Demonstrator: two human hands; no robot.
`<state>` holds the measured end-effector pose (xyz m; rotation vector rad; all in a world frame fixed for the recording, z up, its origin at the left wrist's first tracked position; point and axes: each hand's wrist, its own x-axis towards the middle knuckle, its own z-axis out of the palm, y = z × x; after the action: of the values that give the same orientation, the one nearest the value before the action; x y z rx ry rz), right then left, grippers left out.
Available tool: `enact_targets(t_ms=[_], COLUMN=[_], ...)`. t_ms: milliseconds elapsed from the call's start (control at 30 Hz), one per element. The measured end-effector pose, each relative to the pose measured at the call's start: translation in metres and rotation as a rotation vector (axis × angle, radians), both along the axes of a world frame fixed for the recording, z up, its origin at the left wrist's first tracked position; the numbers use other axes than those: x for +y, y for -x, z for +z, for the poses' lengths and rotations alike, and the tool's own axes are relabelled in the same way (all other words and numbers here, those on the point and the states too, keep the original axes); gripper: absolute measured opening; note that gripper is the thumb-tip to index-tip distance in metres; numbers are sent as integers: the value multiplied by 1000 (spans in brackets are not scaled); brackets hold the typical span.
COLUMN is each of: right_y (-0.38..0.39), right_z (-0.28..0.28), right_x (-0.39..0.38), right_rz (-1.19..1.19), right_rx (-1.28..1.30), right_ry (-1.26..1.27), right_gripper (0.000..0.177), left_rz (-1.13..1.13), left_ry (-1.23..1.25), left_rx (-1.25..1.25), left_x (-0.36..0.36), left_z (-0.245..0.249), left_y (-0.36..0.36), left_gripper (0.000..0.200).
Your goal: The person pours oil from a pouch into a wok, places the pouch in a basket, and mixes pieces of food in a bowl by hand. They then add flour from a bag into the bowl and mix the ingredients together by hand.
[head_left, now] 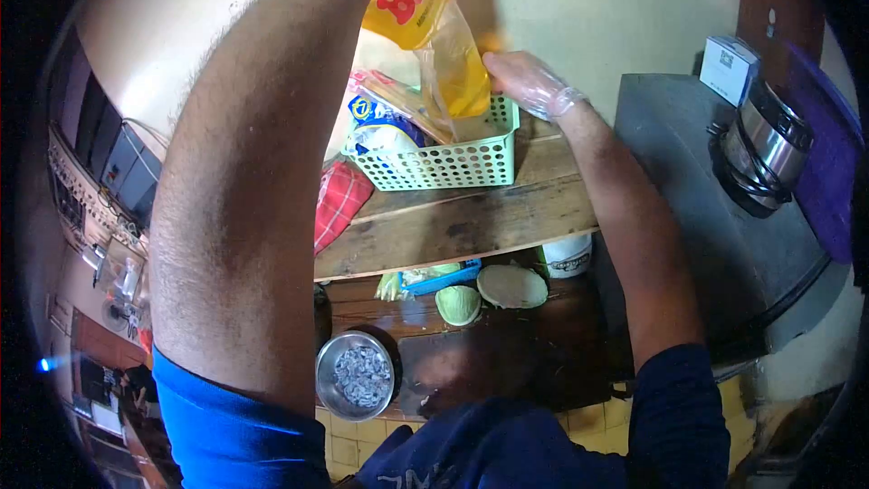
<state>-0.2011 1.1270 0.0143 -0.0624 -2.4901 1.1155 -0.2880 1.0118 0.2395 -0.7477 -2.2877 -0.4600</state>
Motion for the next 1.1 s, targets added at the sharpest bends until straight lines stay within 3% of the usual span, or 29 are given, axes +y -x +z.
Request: enact_targets(t_ms=[133,167,233,300,333,367,400,433,467,533,567,600,667,700,733,767,800,833,867,933,967,1033,1100], right_y=[-32,-51,-64,-59,-59,-60,-66,-68,-61,-45,-42,-41,-45,-49,-52,-52,-49,-44,-40,-37,-35,-38,-36], right_z=[22,39,45,50,54,59,71,78,76,67,63,60,62,67,71,72,71,67,64,62,60,61,60], right_x=[-13,-30,-55,-77,-88,-98,-110,-119,-117,-100,-95,-93,-88,-83,-82,-83,-80,-75,-73,-77,-78,-88,-94], right_rz=[-39,-91,-88,-129,-176,-163,-243,-325,-317,-389,-384,-416,-450,-466,-484,-500,-509,-521,-532,-577,-590,-633,-677], right_rx=[72,69,382,472,563,563,428,293,295,447,450,565,677,666,655,626,628,619,607,572,618,647,697], right_ry=[-106,-186,-238,-355,-469,-476,-535,-592,-598,-720,-728,-652,-580,-667,-754,-646,-656,-650,-645,-739,-636,-480,-452], right_gripper=[56,67,80,80,81,81,68,56,56,31,31,27,28,29,31,31,31,31,32,32,29,24,23], left_rz=[9,-91,-190,-294,-286,-415,-546,-450,-385,-635,-618,-759,-795,-595,-327,-133,18,-7,-46,-269,-279,-75,-92], left_ry=[-94,-142,-193,-68,-78,-122,-169,-237,-235,-300,-367,-493,-467,-399,-16,30,70,290,345,296,289,123,39], left_rx=[-236,-318,-398,-639,-641,-764,-883,-784,-584,-731,-798,-963,-811,-631,-509,-116,-48,-227,-398,-534,-539,-562,-472], left_x=[-13,-17,-23,-27,-29,-28,-28,-37,-33,-38,-45,-46,-72,-92,-107,-117,-132,-129,-142,-148,-146,-143,-135], left_z=[9,11,16,19,19,20,21,11,7,1,-1,-8,-43,-61,-66,-96,-119,-142,-144,-169,-174,-167,-153], left_y=[6,7,8,9,16,24,30,-17,-9,-4,-2,20,50,30,47,64,53,101,78,101,109,98,87], left_gripper=[20,21,22,23,23,24,28,31,25,20,17,25,49,59,60,68,71,71,67,59,59,48,44])
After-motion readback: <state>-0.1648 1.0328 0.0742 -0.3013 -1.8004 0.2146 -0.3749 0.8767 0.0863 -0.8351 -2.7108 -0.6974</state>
